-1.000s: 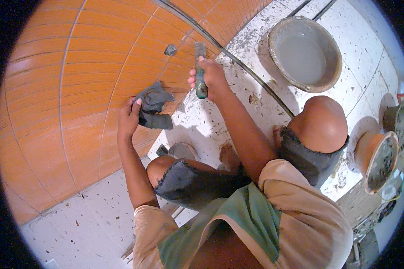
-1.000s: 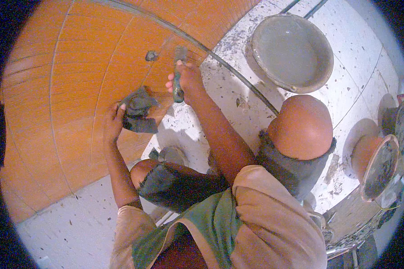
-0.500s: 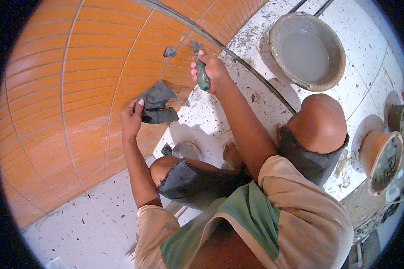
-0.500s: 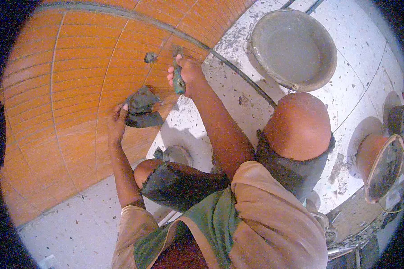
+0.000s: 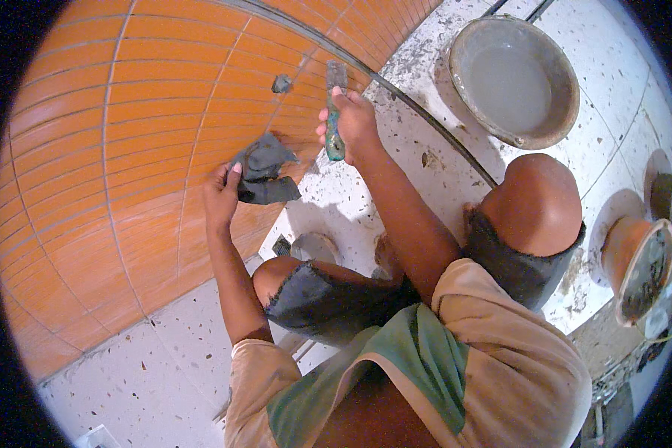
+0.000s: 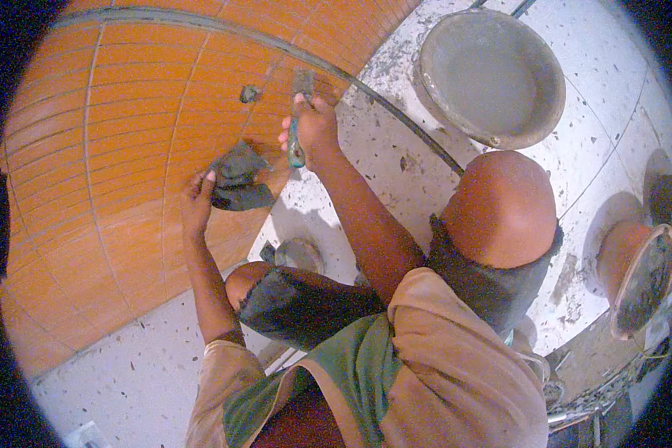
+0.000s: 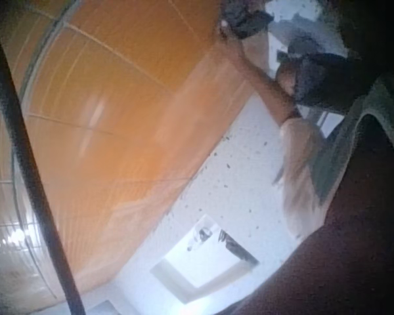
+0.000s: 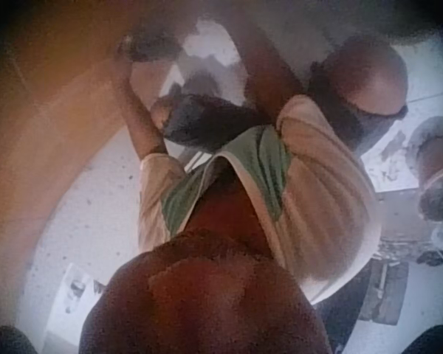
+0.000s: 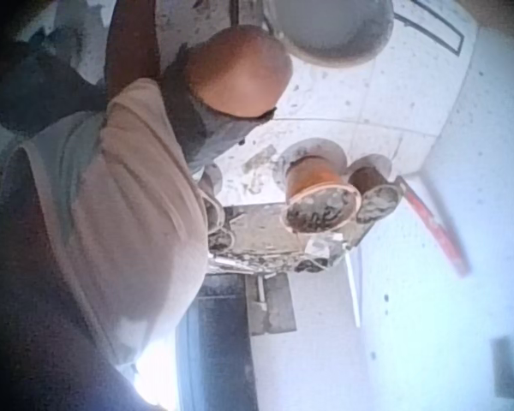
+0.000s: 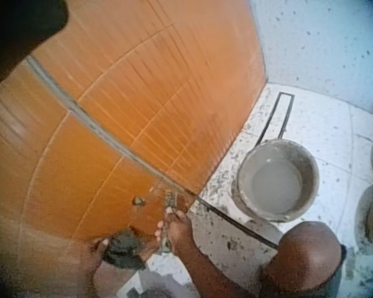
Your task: The person applies grout to the joints between orange wall tiles using a grout float and wipes the surface with a cloth. They repeatedly smooth the grout lines and clean excess material from the tile faces.
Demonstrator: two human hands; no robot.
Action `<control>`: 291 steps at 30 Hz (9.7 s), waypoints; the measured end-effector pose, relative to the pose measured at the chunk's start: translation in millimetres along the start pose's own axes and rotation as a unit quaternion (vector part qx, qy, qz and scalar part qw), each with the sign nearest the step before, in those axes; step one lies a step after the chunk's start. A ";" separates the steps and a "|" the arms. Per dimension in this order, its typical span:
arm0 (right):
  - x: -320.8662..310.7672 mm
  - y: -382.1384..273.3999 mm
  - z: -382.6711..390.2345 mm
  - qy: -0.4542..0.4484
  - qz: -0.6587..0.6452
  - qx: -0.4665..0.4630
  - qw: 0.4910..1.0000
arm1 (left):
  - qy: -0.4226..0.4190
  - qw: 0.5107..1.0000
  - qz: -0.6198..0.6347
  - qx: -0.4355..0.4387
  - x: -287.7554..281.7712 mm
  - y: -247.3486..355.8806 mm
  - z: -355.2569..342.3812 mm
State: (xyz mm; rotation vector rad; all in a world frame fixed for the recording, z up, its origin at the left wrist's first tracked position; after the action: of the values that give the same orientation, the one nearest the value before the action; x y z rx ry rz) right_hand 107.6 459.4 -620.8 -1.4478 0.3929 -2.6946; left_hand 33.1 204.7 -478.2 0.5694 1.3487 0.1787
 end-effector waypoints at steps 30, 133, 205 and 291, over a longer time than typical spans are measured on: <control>18.0 -24.0 -4.6 0.006 0.390 -0.286 0.875 | -0.015 0.999 0.028 0.001 2.9 9.7 0.1; -10.3 18.4 23.8 -0.013 0.583 -0.315 0.749 | -0.286 0.954 -0.052 -0.073 48.2 -26.1 17.9; 26.3 28.5 51.8 -0.065 0.527 -0.382 0.756 | -0.286 0.953 -0.097 -0.023 37.7 -15.4 17.1; 18.8 64.6 64.4 -0.076 0.560 -0.355 0.745 | -0.310 0.947 -0.042 0.068 60.5 -35.9 15.8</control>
State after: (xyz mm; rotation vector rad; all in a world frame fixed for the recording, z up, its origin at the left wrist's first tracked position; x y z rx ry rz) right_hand 145.9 381.3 -587.6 -0.9164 1.7201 -1.4321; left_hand 54.9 196.2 -546.5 0.6165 0.7715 -0.1595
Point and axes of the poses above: each hand's wrist, its own z-axis away from the middle knuckle, its own x-axis out of the palm, y = z × x, the point moved 9 cm from there along -z, towards the middle knuckle, and after that the axes turned 7 degrees about -z, right-handed, at the moved point
